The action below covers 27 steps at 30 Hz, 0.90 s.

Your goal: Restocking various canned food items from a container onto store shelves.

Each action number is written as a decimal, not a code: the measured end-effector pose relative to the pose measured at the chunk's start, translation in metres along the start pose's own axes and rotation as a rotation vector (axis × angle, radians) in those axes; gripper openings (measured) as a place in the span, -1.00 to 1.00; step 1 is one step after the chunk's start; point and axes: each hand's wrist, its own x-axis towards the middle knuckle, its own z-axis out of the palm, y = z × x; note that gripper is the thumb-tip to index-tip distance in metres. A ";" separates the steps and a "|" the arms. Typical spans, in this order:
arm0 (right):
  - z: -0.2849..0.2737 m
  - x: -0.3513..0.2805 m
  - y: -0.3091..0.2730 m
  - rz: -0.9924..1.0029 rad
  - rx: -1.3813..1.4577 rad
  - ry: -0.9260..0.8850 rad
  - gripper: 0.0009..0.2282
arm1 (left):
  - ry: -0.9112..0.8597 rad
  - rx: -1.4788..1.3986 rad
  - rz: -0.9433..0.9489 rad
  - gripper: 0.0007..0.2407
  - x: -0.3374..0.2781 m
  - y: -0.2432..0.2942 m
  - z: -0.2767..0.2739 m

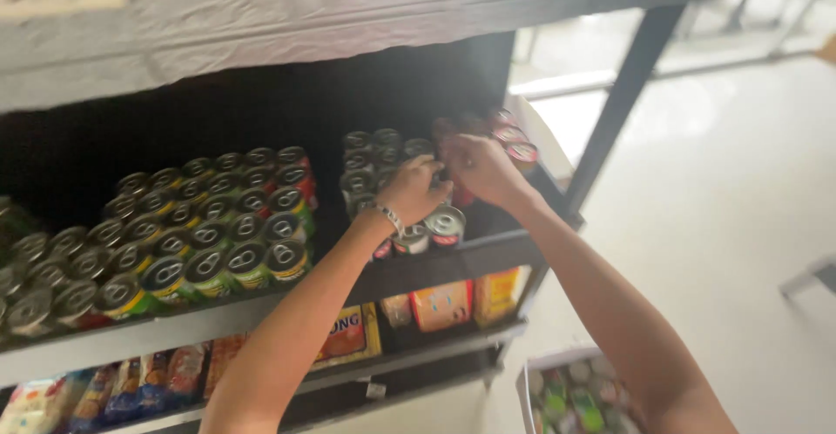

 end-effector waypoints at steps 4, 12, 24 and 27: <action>-0.039 -0.123 -0.018 0.153 0.219 0.131 -0.70 | -0.079 -0.275 0.264 -0.72 -0.033 0.098 -0.005; -0.107 -0.446 0.045 0.919 0.663 0.525 -0.67 | -0.844 -0.696 0.357 -0.79 -0.058 0.229 0.112; 0.031 -0.752 0.130 1.256 0.496 1.040 -0.67 | -1.130 -1.287 -0.222 -0.66 -0.120 0.232 0.424; 0.076 -0.772 0.182 1.305 0.620 1.017 -0.67 | -1.118 -1.276 -0.419 -0.60 -0.159 0.185 0.496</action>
